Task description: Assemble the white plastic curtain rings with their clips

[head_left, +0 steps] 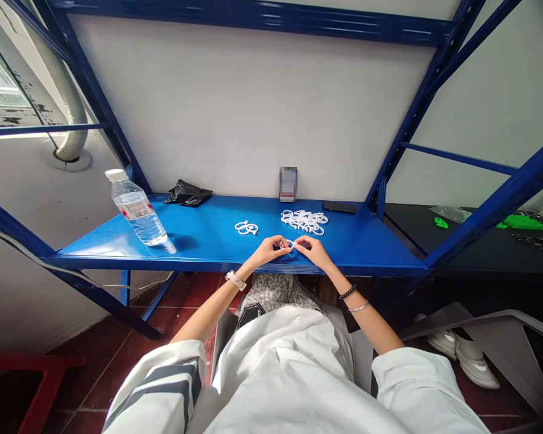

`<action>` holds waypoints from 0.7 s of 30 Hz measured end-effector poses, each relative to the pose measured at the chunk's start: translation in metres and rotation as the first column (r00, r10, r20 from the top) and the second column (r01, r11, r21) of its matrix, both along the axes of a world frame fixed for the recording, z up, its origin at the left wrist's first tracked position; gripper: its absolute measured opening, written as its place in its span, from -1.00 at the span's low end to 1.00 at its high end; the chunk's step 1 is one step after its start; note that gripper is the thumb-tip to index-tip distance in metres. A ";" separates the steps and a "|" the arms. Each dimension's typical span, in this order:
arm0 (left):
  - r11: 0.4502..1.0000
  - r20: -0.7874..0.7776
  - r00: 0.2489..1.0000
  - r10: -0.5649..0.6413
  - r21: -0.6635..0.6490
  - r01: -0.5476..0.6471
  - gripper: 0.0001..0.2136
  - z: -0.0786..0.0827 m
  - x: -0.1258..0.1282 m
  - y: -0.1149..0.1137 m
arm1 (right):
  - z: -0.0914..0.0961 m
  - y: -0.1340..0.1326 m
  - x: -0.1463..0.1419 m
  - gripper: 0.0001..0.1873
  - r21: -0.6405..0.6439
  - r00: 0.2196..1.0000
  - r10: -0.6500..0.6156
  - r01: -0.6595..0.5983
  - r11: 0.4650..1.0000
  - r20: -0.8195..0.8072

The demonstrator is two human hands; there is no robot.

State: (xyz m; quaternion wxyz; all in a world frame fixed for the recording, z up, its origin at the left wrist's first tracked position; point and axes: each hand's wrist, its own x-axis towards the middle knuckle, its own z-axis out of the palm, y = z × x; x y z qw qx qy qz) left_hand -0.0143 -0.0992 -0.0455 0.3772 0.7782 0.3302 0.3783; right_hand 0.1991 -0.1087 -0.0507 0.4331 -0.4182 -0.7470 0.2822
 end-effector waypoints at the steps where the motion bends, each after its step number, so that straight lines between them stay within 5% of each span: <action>1: 1.000 0.002 1.000 0.001 -0.003 -0.001 -0.58 0.000 0.000 0.000 | 0.000 0.000 0.000 -0.68 0.000 1.000 -0.002 0.002 1.000 -0.002; 21: 0.995 0.122 0.993 -0.001 -0.097 0.013 -0.48 -0.002 0.001 0.001 | -0.002 0.001 0.000 -0.66 -0.010 0.998 -0.015 0.014 1.000 -0.062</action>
